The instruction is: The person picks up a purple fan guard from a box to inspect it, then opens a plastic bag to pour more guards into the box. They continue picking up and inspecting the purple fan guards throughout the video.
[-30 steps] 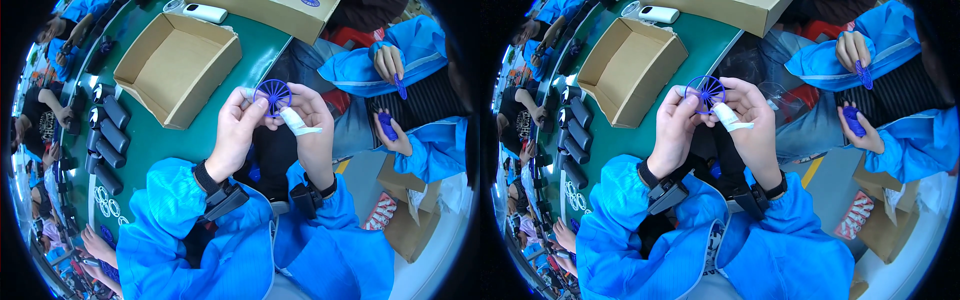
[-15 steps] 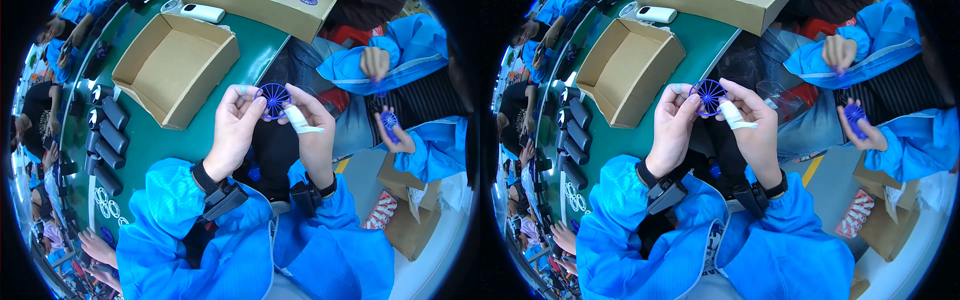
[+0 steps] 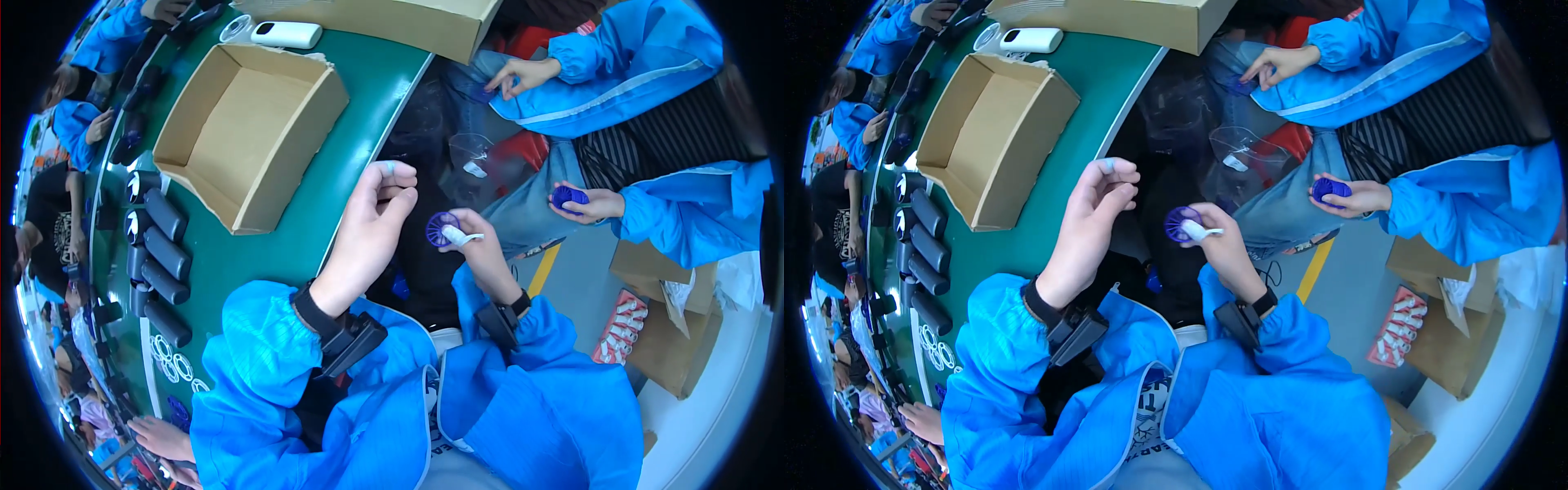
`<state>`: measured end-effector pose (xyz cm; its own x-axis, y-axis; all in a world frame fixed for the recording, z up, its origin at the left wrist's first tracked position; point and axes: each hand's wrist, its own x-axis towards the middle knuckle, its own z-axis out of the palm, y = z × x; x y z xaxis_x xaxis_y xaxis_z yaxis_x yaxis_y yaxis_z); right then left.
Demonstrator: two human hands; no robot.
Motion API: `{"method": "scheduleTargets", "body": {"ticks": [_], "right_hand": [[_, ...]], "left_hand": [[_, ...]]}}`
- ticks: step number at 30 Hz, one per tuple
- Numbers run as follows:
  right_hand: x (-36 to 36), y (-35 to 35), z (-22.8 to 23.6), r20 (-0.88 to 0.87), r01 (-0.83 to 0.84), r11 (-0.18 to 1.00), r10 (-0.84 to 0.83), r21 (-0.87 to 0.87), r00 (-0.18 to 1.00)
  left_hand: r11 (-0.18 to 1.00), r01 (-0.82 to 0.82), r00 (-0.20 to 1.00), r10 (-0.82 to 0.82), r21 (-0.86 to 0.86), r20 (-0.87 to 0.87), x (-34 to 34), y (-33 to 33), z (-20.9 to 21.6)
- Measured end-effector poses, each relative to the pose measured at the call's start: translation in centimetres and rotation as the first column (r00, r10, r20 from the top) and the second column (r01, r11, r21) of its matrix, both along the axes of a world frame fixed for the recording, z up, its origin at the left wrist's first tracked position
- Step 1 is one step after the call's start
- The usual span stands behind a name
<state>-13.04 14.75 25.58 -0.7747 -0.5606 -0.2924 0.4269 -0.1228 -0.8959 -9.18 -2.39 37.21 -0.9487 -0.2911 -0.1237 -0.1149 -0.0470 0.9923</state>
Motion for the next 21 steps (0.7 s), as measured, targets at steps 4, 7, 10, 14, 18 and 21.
{"method": "scheduleTargets", "body": {"ticks": [4, 7, 10, 14, 18, 21], "right_hand": [[-2.8, 3.0, -5.4, 0.293, 0.308, 0.950, -0.310, 0.055, 0.904], [-5.9, 0.8, -6.1, 0.345, 0.326, 0.944, -0.322, 0.050, 0.882], [-9.5, -3.9, -6.1, 0.246, 0.266, 0.963, -0.249, -0.037, 0.937], [-13.9, -7.3, -16.5, -0.358, 0.174, 0.985, -0.161, 0.003, 0.920], [-4.2, -9.8, -8.0, -0.653, 0.273, 0.597, 0.641, 0.754, 0.404], [-3.3, -9.4, -7.0, -0.590, 0.350, 0.492, 0.757, 0.797, 0.280]], "left_hand": [[0.995, 0.063, 0.996, -0.067, 0.076, 0.059, -0.2, -0.1, 0.5], [0.992, 0.087, 0.991, -0.095, 0.091, 0.091, 0.3, -0.4, 1.0], [0.992, 0.101, 0.989, -0.109, 0.082, 0.103, 0.3, -0.3, 0.9], [0.982, 0.141, 0.981, -0.156, 0.123, 0.119, -0.7, 0.8, 0.6], [0.977, 0.198, 0.973, -0.206, 0.081, 0.104, 0.7, -0.2, 0.0], [0.926, 0.376, 0.919, -0.372, -0.010, 0.130, 0.6, 0.6, 0.1]]}}
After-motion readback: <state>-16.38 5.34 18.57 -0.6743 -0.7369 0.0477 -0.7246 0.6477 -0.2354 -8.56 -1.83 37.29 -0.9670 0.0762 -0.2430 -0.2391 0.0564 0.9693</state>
